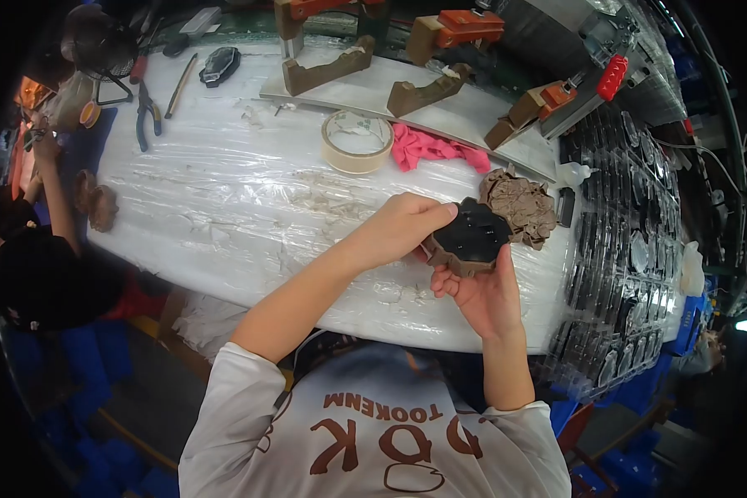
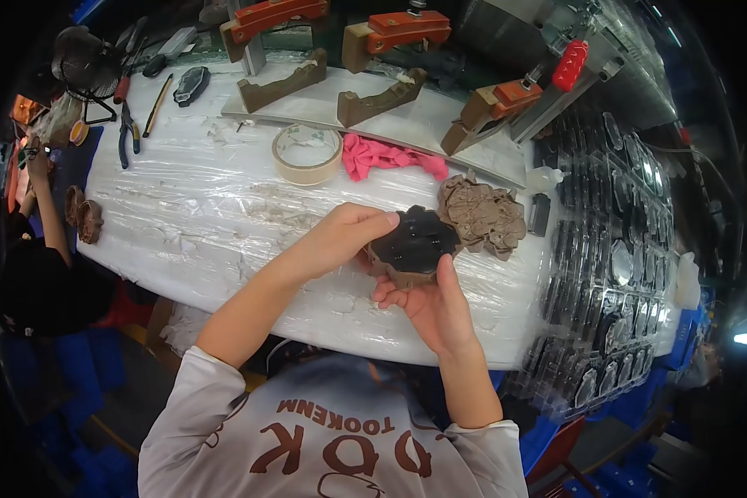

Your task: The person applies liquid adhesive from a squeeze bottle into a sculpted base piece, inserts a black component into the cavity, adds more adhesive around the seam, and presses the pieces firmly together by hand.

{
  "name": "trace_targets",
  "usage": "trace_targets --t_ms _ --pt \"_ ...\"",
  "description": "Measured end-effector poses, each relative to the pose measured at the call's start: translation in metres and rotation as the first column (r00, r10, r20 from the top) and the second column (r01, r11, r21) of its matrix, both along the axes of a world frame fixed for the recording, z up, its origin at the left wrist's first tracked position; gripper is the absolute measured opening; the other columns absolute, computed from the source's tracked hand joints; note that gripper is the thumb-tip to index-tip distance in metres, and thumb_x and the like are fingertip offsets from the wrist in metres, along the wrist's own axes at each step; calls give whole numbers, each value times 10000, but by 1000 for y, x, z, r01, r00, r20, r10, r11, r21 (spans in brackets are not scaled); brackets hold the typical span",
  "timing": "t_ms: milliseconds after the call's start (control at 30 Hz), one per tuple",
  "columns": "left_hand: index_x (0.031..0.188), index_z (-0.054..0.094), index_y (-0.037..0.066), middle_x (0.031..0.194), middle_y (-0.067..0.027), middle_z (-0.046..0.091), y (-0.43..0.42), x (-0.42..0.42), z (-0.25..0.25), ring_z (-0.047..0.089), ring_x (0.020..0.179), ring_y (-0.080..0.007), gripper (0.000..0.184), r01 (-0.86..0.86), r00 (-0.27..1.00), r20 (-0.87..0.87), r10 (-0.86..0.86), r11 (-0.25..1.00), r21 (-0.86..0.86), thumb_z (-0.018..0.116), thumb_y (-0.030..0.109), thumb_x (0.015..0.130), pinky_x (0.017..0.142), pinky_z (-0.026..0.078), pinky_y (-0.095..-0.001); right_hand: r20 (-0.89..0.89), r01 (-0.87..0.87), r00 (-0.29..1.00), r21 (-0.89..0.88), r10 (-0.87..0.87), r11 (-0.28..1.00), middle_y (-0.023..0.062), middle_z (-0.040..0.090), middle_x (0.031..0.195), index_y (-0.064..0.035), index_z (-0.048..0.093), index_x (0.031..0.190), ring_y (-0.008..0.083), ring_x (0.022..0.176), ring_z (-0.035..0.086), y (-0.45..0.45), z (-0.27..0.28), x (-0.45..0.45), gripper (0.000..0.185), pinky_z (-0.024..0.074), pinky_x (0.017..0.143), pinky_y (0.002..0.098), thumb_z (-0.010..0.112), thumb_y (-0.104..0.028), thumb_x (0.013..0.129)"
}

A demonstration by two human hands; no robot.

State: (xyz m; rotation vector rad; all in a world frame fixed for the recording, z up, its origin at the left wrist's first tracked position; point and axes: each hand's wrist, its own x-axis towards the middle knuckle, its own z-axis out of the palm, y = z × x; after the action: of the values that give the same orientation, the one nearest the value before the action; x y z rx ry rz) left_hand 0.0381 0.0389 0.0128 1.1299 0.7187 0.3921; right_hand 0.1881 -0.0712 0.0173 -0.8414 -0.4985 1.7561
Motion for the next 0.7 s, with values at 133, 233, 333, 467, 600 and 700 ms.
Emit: trace_targets --t_ms 133,233,333,467,600,700 --pt "869 636 -1 723 -30 615 -1 2 -6 572 607 -94 341 8 1000 4 -8 1000 -3 475 297 900 504 450 -218 35 45 998 -47 -44 998 198 582 949 45 457 1169 273 788 598 -1 2 -1 717 478 694 346 201 -571 908" --pt "766 623 -12 648 -25 586 0 3 -7 552 584 -82 370 -28 998 50 27 1000 12 491 309 893 521 448 -220 122 46 992 -11 -44 999 198 586 945 48 463 1158 264 765 606 -4 1 3 648 487 659 329 252 -518 923" --pt "944 617 9 823 -37 621 2 4 -7 578 734 -95 304 79 992 105 -74 996 -49 506 286 889 652 463 -224 302 67 951 30 -73 997 185 610 869 60 520 1072 245 698 614 -8 5 8 566 493 604 312 329 -451 920" --pt "1022 579 3 923 -51 596 -10 9 -3 536 845 -97 314 189 970 162 -180 981 -38 597 266 850 748 443 -241 469 -92 879 -13 87 996 139 620 701 57 590 868 200 582 603 -17 7 11 506 477 528 280 423 -421 890" --pt "933 606 2 830 -33 595 -6 9 -13 522 762 -86 297 176 980 97 -176 984 10 606 285 845 675 433 -238 574 -65 816 -36 74 997 117 622 702 37 588 837 166 547 590 -21 -4 22 486 446 483 245 463 -431 884" --pt "917 609 0 803 -32 593 -5 8 -18 518 745 -83 315 131 985 99 -138 989 74 612 305 838 660 430 -236 664 21 748 -7 -11 1000 108 624 702 33 592 840 151 526 580 -24 -9 29 478 426 456 217 486 -432 877"
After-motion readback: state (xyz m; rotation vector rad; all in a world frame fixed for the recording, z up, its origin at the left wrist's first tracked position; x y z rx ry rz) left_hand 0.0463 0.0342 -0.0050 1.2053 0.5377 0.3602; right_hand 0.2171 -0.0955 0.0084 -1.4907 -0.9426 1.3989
